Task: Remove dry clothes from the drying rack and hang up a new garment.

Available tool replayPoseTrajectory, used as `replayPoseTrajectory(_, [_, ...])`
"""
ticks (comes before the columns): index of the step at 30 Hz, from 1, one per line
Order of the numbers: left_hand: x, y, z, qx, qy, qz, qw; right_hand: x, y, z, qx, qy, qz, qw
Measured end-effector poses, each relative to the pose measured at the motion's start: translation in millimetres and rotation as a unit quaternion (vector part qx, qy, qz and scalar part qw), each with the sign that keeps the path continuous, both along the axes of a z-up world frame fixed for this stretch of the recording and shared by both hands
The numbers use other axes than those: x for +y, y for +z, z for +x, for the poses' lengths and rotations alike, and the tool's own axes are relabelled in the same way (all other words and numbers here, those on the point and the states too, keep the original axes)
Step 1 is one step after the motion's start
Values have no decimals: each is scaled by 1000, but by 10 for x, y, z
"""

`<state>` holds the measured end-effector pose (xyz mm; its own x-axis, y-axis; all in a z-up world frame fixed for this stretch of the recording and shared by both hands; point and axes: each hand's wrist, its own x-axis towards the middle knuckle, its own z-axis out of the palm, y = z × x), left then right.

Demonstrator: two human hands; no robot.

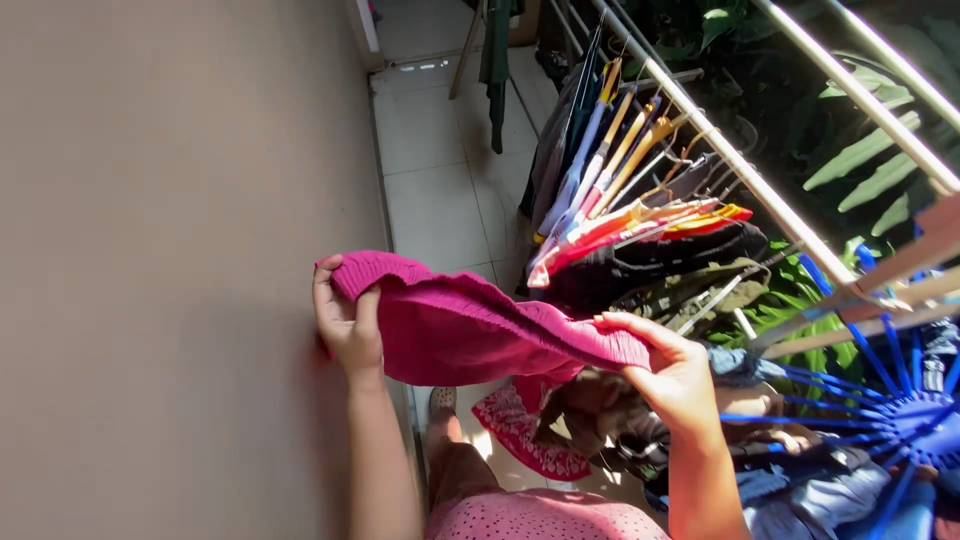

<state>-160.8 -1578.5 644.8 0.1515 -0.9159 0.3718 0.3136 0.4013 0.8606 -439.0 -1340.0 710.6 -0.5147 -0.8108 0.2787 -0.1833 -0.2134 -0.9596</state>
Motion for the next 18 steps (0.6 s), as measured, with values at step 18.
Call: replayPoseTrajectory(18, [-3997, 94, -1643, -133, -75, -199, 968, -2962, -414, -494, 16, -266, -7, 964])
